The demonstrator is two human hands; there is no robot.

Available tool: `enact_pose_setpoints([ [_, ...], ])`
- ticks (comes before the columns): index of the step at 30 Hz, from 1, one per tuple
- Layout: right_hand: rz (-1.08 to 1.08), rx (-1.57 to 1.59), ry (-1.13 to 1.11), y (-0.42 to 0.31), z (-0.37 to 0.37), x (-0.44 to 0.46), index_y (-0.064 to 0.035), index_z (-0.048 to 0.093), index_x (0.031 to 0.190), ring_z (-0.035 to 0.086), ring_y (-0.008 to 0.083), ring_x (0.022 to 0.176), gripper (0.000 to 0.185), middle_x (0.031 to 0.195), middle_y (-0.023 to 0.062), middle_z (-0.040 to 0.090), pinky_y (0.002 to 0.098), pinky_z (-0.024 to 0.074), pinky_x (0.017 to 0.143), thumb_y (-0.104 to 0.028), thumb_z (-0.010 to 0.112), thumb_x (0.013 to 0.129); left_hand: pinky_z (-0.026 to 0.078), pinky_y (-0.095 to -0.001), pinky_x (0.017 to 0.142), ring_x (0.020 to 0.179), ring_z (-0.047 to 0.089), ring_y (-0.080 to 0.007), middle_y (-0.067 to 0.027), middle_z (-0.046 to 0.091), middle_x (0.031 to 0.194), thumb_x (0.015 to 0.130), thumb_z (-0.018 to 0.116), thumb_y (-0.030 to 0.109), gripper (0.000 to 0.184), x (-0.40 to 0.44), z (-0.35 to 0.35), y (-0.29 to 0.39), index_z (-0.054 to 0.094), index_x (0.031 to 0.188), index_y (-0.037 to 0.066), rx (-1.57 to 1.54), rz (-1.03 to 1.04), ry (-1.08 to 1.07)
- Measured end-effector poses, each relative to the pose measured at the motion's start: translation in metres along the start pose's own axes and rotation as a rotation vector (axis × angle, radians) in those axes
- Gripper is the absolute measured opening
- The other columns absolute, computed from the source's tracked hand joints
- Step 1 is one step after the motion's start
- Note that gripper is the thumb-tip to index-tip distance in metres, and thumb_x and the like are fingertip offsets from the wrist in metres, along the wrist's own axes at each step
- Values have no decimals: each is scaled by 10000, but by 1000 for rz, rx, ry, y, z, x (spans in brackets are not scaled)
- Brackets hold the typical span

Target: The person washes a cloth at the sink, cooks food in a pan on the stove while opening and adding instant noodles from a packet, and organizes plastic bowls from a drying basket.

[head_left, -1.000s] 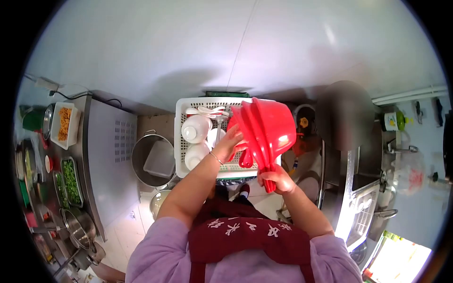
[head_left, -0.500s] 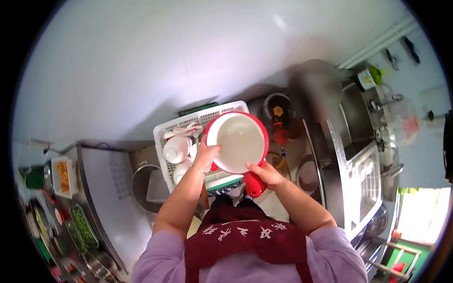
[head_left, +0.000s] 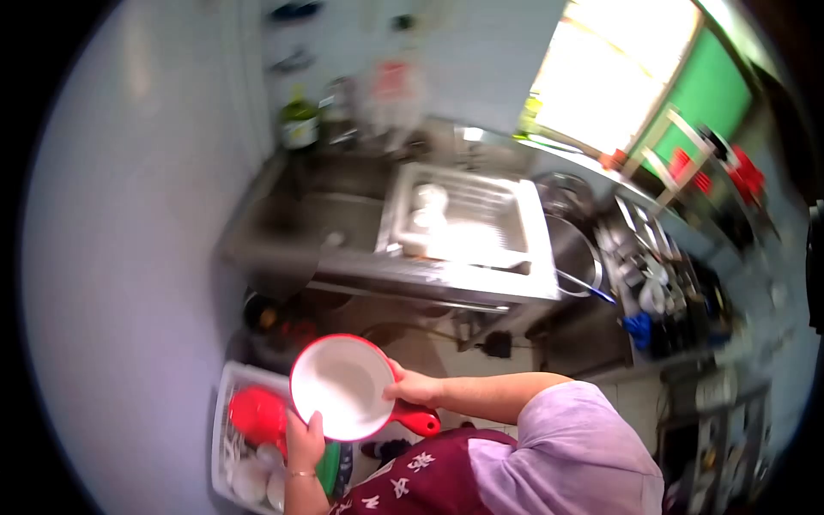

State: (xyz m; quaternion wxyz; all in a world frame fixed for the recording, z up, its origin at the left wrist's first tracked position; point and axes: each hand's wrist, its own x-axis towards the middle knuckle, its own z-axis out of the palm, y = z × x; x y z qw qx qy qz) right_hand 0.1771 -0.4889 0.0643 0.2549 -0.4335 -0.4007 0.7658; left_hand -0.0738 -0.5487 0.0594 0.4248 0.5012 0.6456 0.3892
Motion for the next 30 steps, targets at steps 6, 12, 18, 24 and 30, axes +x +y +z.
enact_pose_setpoints([
  [6, -116, 135, 219, 14, -133, -184, -52, 122, 1394, 371, 197, 1199, 806, 1305, 112, 344, 316, 301, 1023, -40, 586, 735, 478, -457, 730, 845, 599, -441, -301, 608, 865, 793, 551, 220, 424, -10, 174, 69, 425, 1034, -106, 187, 278, -373],
  [12, -252, 255, 596, 75, -273, -388, -35, 182, 1367, 393, 198, 1163, 797, 1265, 133, 384, 325, 350, 976, -83, 608, 695, 511, -358, 647, 726, 636, -263, -185, 613, 799, 861, 538, 271, 392, -80, 394, 172, 416, 1051, -50, 169, 288, -864],
  [18, -418, 686, 795, 93, -336, -575, -4, 334, 1302, 544, 289, 1017, 621, 1164, 177, 501, 426, 478, 851, -15, 551, 720, 511, -269, 645, 755, 618, -156, -142, 548, 1112, 951, 398, 212, 372, -147, 561, 269, 325, 1260, 16, -154, 77, -1464],
  [24, -623, 794, 1020, 55, -397, -693, 86, 389, 1218, 607, 365, 872, 474, 1073, 241, 555, 487, 528, 732, -77, 520, 793, 512, -276, 668, 780, 619, -155, -148, 551, 1164, 955, 393, 206, 339, -150, 652, 301, 355, 1261, 66, -86, 156, -1525],
  [30, -807, 659, 1224, -42, -505, -770, 96, 364, 1232, 595, 388, 893, 500, 1094, 277, 534, 450, 526, 769, -152, 488, 816, 506, -268, 671, 746, 605, -132, -126, 579, 1077, 922, 486, 164, 319, -117, 726, 301, 414, 1207, 40, -112, 8, -1467],
])
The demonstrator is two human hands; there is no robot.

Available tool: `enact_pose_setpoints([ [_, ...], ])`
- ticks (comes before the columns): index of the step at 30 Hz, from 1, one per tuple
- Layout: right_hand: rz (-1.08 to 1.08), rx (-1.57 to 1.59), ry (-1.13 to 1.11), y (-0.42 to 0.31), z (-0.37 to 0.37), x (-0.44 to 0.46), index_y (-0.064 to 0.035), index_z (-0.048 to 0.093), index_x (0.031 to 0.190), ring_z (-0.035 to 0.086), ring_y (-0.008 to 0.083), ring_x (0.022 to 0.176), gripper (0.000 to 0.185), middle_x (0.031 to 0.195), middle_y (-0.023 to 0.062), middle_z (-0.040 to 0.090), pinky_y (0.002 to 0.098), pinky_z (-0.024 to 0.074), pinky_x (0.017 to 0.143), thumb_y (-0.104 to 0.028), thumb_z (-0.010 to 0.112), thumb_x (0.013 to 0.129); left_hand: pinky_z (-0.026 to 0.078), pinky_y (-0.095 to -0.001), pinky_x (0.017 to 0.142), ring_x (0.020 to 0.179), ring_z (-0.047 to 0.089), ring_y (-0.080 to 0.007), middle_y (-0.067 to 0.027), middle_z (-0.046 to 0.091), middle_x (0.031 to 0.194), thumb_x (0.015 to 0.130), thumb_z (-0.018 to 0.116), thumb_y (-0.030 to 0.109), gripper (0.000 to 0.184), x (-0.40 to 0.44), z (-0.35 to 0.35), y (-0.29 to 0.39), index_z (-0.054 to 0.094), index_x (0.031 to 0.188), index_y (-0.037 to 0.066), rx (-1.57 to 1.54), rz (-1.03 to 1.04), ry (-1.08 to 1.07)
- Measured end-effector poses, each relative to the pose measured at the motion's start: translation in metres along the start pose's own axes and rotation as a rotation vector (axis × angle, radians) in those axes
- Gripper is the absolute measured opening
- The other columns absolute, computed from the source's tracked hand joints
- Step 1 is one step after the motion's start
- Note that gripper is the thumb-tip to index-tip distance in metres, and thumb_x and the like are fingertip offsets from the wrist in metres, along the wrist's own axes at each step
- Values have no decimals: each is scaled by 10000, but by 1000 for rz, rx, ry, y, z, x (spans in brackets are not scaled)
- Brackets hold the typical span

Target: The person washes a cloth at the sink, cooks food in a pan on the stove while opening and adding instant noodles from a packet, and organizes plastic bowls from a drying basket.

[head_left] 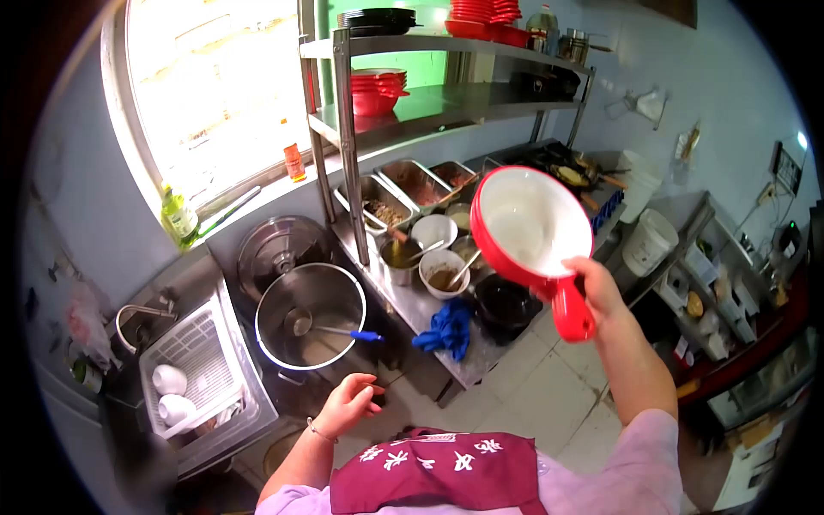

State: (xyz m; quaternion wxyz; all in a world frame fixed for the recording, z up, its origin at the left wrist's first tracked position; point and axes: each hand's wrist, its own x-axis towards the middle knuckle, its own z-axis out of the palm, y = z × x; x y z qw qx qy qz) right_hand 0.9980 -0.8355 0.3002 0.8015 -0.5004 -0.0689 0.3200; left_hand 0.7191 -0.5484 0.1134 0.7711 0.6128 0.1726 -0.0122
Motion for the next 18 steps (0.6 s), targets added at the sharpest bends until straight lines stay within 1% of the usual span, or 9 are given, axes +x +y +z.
enact_pose_setpoints([
  [3, -78, -71, 11, -58, 13, 69, 114, 330, 1231, 591, 393, 900, 498, 1098, 282, 523, 433, 537, 787, -132, 459, 819, 501, -252, 655, 744, 602, -134, -122, 586, 1040, 920, 471, 133, 289, 38, -6, 10, 423, 1186, 31, -58, -16, 85],
  [5, -130, -89, -65, -91, 6, 135, 121, 331, 1221, 589, 395, 902, 492, 1098, 277, 523, 425, 542, 794, -116, 452, 807, 500, -250, 647, 736, 599, -135, -119, 587, 1023, 920, 466, 124, 274, 53, -2, 24, 426, 1172, 25, -59, -8, 100],
  [9, -210, -43, -194, -142, 29, 246, 121, 373, 1191, 592, 359, 923, 449, 1114, 266, 528, 429, 540, 809, -75, 430, 790, 497, -244, 642, 729, 597, -133, -120, 585, 1020, 919, 472, 114, 269, 70, 4, 27, 428, 1168, 21, -92, -15, 171],
  [10, -229, -54, -200, -152, 34, 275, 136, 395, 1150, 585, 373, 919, 432, 1071, 275, 523, 433, 550, 740, -97, 438, 789, 500, -242, 630, 722, 604, -136, -120, 595, 1012, 916, 480, 115, 263, 70, 8, 27, 441, 1159, 22, -59, -3, 220],
  [11, -184, -112, -230, -162, 31, 311, 113, 426, 1143, 593, 371, 917, 424, 1050, 258, 547, 426, 542, 724, -118, 448, 787, 500, -242, 630, 722, 604, -136, -120, 595, 1012, 916, 480, 115, 263, 69, 11, 23, 441, 1159, 22, -70, 1, 245],
  [14, -100, -121, -308, -181, 41, 413, 81, 467, 1113, 613, 354, 887, 393, 1025, 234, 572, 417, 535, 710, -140, 463, 788, 506, -246, 608, 712, 619, -147, -122, 613, 996, 908, 500, 124, 257, 60, 24, 4, 459, 1141, 23, -115, 2, 482],
  [16, -214, -123, -147, -184, 48, 480, 117, 455, 1094, 616, 364, 868, 379, 1007, 231, 578, 441, 562, 721, -74, 441, 768, 511, -254, 603, 707, 622, -155, -127, 611, 989, 908, 497, 128, 255, 51, 41, -10, 456, 1131, 11, -130, -19, 626],
  [17, -191, -124, -182, -183, 52, 496, 117, 455, 1094, 616, 364, 868, 379, 1007, 231, 578, 441, 562, 721, -74, 441, 768, 514, -259, 602, 703, 624, -159, -129, 610, 984, 909, 494, 127, 249, 45, 54, -16, 455, 1122, 5, -148, -44, 704],
  [18, -157, -100, -224, -183, 60, 512, 106, 468, 1072, 623, 367, 825, 358, 971, 221, 587, 447, 565, 689, -77, 445, 765, 514, -259, 602, 703, 624, -159, -129, 610, 984, 909, 494, 127, 249, 40, 70, -20, 455, 1122, 5, -162, -36, 747],
])
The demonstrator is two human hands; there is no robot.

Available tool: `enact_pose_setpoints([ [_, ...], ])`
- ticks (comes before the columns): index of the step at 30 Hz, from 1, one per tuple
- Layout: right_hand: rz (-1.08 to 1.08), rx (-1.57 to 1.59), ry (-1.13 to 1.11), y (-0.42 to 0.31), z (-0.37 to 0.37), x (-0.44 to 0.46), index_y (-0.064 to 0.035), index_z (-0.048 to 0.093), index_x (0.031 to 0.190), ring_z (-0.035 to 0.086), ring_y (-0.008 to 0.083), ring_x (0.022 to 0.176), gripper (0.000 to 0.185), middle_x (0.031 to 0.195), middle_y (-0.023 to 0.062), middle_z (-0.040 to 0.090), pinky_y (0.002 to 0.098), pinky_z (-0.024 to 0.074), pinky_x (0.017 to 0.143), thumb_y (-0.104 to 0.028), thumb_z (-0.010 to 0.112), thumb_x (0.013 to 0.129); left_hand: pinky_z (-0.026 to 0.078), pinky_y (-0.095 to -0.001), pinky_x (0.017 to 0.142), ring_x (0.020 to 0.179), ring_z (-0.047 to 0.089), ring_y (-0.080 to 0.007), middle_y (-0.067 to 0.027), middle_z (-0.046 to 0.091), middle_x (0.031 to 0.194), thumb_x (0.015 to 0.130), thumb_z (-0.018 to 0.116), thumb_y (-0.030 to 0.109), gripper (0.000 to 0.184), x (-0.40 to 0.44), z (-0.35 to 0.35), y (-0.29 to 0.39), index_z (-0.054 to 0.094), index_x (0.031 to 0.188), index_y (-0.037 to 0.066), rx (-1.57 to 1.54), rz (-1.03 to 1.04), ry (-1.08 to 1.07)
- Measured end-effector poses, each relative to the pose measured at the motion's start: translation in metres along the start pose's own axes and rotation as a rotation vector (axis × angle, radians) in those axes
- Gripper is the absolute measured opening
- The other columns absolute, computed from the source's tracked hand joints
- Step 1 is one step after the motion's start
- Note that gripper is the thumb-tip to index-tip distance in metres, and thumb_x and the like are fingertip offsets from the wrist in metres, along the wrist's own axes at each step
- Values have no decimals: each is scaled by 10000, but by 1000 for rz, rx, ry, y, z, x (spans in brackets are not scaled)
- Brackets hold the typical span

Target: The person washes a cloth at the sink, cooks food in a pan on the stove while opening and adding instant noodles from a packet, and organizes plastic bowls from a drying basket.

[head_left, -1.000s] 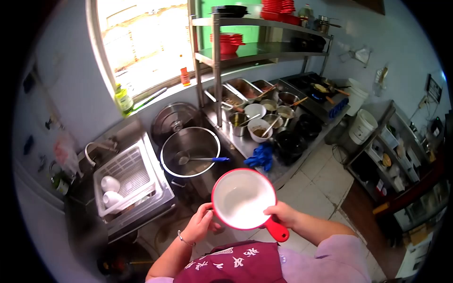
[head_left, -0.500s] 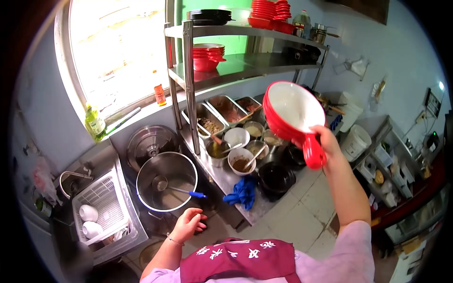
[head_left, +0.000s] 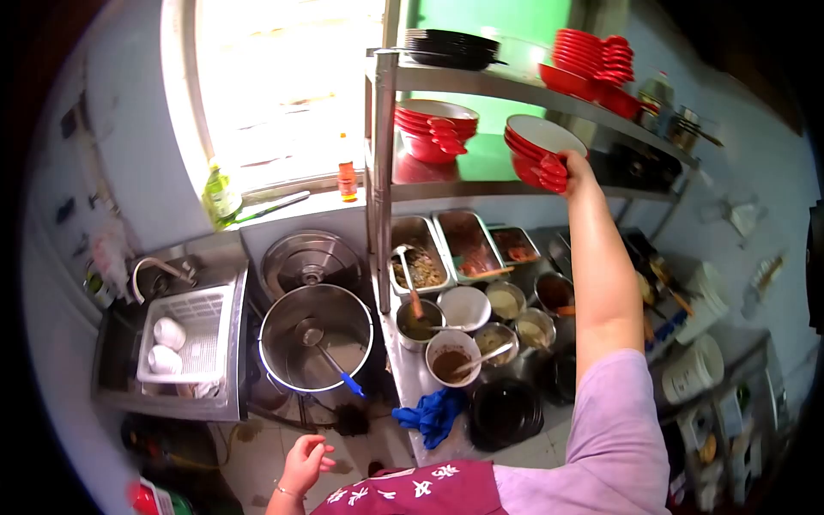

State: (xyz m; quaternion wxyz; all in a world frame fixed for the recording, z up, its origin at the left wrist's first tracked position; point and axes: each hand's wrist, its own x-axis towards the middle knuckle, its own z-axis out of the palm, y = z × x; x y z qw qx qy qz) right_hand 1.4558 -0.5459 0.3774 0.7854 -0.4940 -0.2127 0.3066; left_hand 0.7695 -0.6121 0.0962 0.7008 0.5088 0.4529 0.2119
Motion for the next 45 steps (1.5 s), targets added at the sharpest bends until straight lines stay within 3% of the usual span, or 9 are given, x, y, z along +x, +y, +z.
enact_pose_setpoints([
  [7, 104, 59, -148, 20, 6, 95, 19, 508, 1037, 634, 342, 668, 279, 929, 213, 615, 494, 553, 664, -177, 429, 854, 533, -288, 608, 707, 636, -207, -144, 605, 974, 921, 467, 133, 228, -69, 49, -28, 448, 1109, 7, -34, -50, 298],
  [13, -36, 364, -176, 28, 0, 79, -86, 490, 1144, 607, 351, 866, 332, 1008, 153, 612, 544, 516, 795, -324, 410, 928, 530, -280, 602, 703, 625, -177, -137, 599, 963, 910, 483, 114, 224, -111, 58, -39, 444, 1101, 3, -55, -61, 425],
  [18, 39, 531, -330, 111, -93, 72, 26, 549, 972, 623, 261, 822, 327, 925, 136, 622, 325, 548, 697, -286, 498, 888, 511, -268, 622, 727, 627, -150, -101, 608, 941, 895, 544, 176, 272, -139, 52, -45, 493, 1100, 5, 6, -23, 483],
  [22, 222, 290, -284, 174, 38, -169, -58, 586, 956, 570, 92, 682, 182, 922, 54, 635, 194, 452, 529, -219, 522, 898, 502, -263, 663, 763, 616, -132, -83, 597, 929, 903, 535, 216, 305, -184, 26, -59, 490, 1125, 12, 45, -12, 498],
  [25, 397, -98, -982, 248, 119, -297, -67, 550, 957, 526, 107, 533, 201, 840, 60, 602, 188, 411, 448, -258, 524, 901, 498, -269, 680, 757, 615, -132, -80, 597, 924, 908, 526, 235, 318, -226, -6, -89, 490, 1129, 9, 3, -29, 554],
  [29, 360, -636, -1256, 330, 229, -447, -48, 564, 1013, 608, 137, 668, 202, 888, 69, 625, 229, 467, 570, -210, 496, 914, 497, -271, 679, 748, 614, -131, -79, 597, 915, 909, 519, 239, 318, -297, -69, -132, 492, 1127, 8, 21, 38, 592],
  [42, 492, -759, -1831, 525, 528, -777, 42, 559, 1081, 600, 153, 839, 341, 944, 110, 624, 263, 476, 731, -244, 530, 898, 494, -262, 666, 776, 613, -139, -96, 610, 934, 896, 538, 180, 283, -505, -255, -242, 490, 1111, 2, -300, 96, 1104],
  [44, 415, -760, -1951, 578, 578, -827, 12, 592, 833, 495, 84, 650, 235, 720, 10, 548, 229, 394, 571, -210, 520, 860, 494, -260, 669, 779, 612, -138, -98, 611, 942, 900, 531, 182, 285, -516, -271, -259, 489, 1115, 1, -377, 93, 1173],
  [45, 470, -745, -2026, 614, 606, -851, 23, 579, 933, 524, 97, 700, 250, 788, 33, 568, 224, 422, 614, -216, 528, 879, 494, -259, 671, 781, 611, -136, -99, 613, 950, 903, 524, 184, 287, -522, -280, -267, 487, 1120, 0, -431, 94, 1234],
])
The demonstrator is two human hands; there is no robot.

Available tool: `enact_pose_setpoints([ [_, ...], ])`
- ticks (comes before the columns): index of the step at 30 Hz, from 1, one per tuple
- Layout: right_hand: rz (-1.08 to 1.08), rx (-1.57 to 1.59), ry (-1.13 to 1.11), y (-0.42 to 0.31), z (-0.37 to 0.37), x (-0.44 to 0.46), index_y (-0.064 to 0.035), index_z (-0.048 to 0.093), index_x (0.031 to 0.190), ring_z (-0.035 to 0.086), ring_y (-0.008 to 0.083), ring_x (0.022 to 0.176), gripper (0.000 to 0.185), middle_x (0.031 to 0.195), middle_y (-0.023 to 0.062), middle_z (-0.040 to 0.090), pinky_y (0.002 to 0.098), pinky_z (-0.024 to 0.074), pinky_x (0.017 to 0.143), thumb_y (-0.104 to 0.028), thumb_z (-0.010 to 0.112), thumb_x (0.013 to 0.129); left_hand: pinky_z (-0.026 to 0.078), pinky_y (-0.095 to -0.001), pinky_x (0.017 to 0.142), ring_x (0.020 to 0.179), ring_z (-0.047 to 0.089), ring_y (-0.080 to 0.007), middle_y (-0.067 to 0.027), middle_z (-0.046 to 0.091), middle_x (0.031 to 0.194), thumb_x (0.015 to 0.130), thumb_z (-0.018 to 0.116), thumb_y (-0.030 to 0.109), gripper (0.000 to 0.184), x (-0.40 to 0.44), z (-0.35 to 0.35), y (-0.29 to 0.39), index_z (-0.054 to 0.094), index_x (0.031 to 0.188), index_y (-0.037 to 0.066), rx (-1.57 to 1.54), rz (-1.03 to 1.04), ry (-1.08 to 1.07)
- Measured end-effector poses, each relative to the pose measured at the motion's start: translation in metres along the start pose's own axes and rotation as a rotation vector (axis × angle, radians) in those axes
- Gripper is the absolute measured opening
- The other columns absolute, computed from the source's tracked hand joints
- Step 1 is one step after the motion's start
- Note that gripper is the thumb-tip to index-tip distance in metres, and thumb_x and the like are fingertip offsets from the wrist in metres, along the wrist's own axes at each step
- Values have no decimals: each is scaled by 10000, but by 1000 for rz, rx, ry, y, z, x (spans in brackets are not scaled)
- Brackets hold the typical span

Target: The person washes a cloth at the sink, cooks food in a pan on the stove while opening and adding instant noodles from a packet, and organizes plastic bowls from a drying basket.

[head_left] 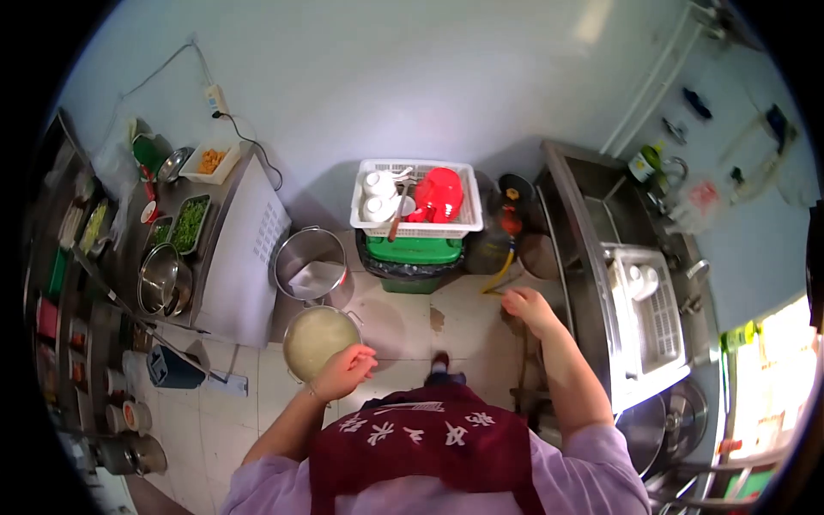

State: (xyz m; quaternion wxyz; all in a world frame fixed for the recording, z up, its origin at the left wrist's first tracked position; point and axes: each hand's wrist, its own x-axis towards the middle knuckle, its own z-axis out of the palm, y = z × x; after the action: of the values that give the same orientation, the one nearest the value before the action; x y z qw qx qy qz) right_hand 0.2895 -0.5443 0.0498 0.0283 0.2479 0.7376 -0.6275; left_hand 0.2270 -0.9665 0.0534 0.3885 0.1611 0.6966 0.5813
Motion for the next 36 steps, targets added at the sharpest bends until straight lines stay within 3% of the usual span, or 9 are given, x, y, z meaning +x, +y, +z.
enact_pose_setpoints([
  [5, 4, -197, 79, 3, 50, 256, 7, 624, 922, 538, 109, 665, 253, 700, 42, 577, 240, 430, 580, -208, 565, 803, 502, -264, 669, 786, 611, -146, -102, 624, 959, 907, 504, 189, 284, 30, -39, 7, 494, 1109, -11, -31, -188, 310],
  [8, 122, -412, 189, 21, 80, 385, 18, 638, 987, 627, 316, 892, 431, 929, 219, 643, 377, 484, 777, -304, 606, 704, 514, -272, 649, 793, 626, -163, -124, 629, 949, 908, 485, 166, 276, 63, -61, 14, 490, 1102, -30, -62, -291, 520],
  [12, 375, -602, 193, 17, 112, 464, 74, 618, 986, 595, 331, 1011, 526, 1032, 269, 606, 380, 465, 880, -356, 663, 687, 515, -270, 651, 802, 633, -175, -141, 621, 968, 919, 451, 124, 254, 125, -73, 40, 476, 1114, -37, -150, -385, 570],
  [15, 543, -444, 106, 29, 135, 493, 65, 510, 1161, 539, 308, 1108, 791, 1171, 236, 548, 377, 435, 923, -458, 734, 612, 510, -263, 682, 801, 631, -170, -132, 620, 972, 918, 458, 112, 250, 164, -77, 59, 475, 1120, -34, -181, -353, 586],
  [17, 817, -667, 455, 27, 168, 497, -14, 156, 1372, 474, 240, 1143, 1164, 1211, 124, 488, 404, 409, 919, -549, 769, 539, 510, -264, 681, 800, 629, -168, -129, 619, 975, 917, 458, 111, 249, 174, -74, 61, 475, 1121, -32, -207, -407, 582],
  [20, 977, -593, 614, 9, 189, 508, -40, 218, 1361, 380, 253, 1183, 1203, 1287, 92, 379, 429, 365, 923, -615, 784, 468, 513, -265, 681, 796, 626, -169, -130, 617, 986, 924, 457, 116, 245, 180, -72, 58, 472, 1120, -29, -254, -455, 607],
  [28, 1010, -679, 891, 15, 217, 532, -29, 343, 1188, 459, 262, 1042, 1064, 1120, 113, 457, 406, 411, 899, -520, 835, 382, 510, -261, 665, 789, 623, -169, -127, 617, 976, 922, 461, 109, 222, 165, -71, 39, 484, 1108, -10, -304, -509, 751],
  [29, 1106, -682, 841, 10, 218, 540, -59, 341, 1216, 454, 235, 1061, 956, 1141, 81, 464, 444, 388, 844, -482, 808, 497, 509, -259, 665, 789, 623, -169, -126, 617, 974, 920, 462, 107, 224, 165, -71, 37, 484, 1108, -12, -293, -511, 739],
  [36, 978, -611, 813, 16, 212, 533, -20, 372, 1171, 544, 272, 1032, 769, 1088, 126, 540, 418, 430, 850, -365, 756, 602, 513, -264, 664, 789, 628, -169, -124, 620, 974, 917, 461, 102, 230, 162, -85, 30, 486, 1110, -19, -225, -511, 710],
])
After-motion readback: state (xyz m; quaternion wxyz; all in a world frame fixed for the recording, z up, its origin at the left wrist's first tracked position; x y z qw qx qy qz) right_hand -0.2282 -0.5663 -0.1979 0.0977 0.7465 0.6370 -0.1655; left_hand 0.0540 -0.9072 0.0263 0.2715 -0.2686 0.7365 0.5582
